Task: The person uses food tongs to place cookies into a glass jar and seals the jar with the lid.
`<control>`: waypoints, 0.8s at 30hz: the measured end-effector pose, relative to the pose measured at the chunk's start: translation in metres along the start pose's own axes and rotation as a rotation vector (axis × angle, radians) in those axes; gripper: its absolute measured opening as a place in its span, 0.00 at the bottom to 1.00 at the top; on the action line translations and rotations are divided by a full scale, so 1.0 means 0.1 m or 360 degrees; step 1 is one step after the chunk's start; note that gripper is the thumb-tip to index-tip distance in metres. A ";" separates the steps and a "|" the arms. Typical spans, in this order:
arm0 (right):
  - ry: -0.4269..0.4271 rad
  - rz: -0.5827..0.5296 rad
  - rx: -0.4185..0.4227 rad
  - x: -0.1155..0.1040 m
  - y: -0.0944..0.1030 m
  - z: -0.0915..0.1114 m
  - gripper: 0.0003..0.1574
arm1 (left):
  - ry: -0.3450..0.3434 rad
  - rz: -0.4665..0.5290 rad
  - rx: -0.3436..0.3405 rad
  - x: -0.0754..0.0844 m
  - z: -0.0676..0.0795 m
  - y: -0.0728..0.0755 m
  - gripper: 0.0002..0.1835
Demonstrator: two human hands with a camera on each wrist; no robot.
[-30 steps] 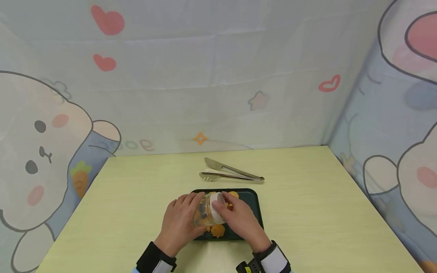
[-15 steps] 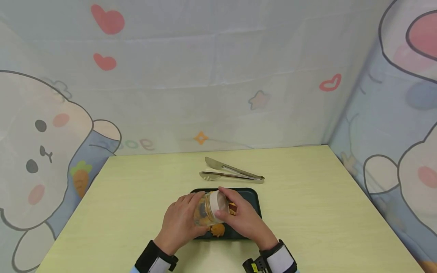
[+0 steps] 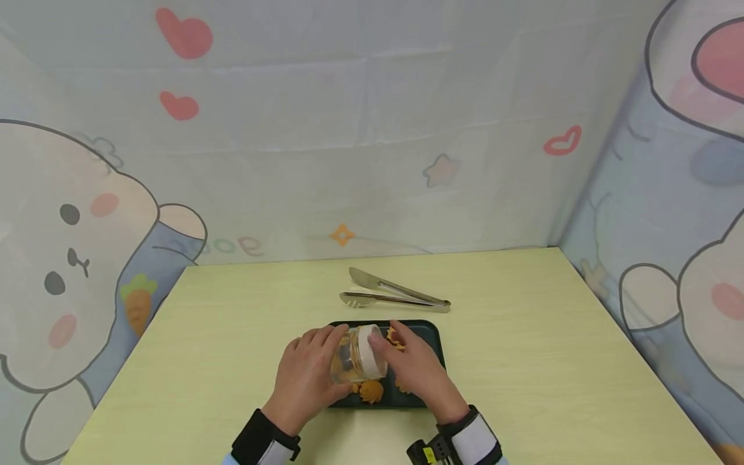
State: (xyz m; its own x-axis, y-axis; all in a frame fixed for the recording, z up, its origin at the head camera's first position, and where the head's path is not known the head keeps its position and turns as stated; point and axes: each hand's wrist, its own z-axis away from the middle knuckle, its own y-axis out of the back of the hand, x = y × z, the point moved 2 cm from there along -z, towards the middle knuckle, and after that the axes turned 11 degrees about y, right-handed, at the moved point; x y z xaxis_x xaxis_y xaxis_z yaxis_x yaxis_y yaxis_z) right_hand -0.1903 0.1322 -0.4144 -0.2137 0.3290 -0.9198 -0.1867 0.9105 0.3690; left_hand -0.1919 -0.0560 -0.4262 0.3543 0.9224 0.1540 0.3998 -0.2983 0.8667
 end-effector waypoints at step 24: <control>0.0373 -0.0163 -0.0312 0.03 0.03 0.01 0.44 | 0.0085 0.0184 -0.0080 -0.02 0.01 0.02 0.43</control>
State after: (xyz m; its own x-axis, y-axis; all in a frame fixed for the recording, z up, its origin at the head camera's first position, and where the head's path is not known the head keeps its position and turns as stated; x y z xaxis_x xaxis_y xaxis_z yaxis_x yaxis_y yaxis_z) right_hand -0.1911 0.1362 -0.4164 -0.3952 0.1508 -0.9061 -0.3950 0.8627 0.3158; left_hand -0.1905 -0.0585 -0.4253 0.3496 0.8948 0.2779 0.3158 -0.3917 0.8642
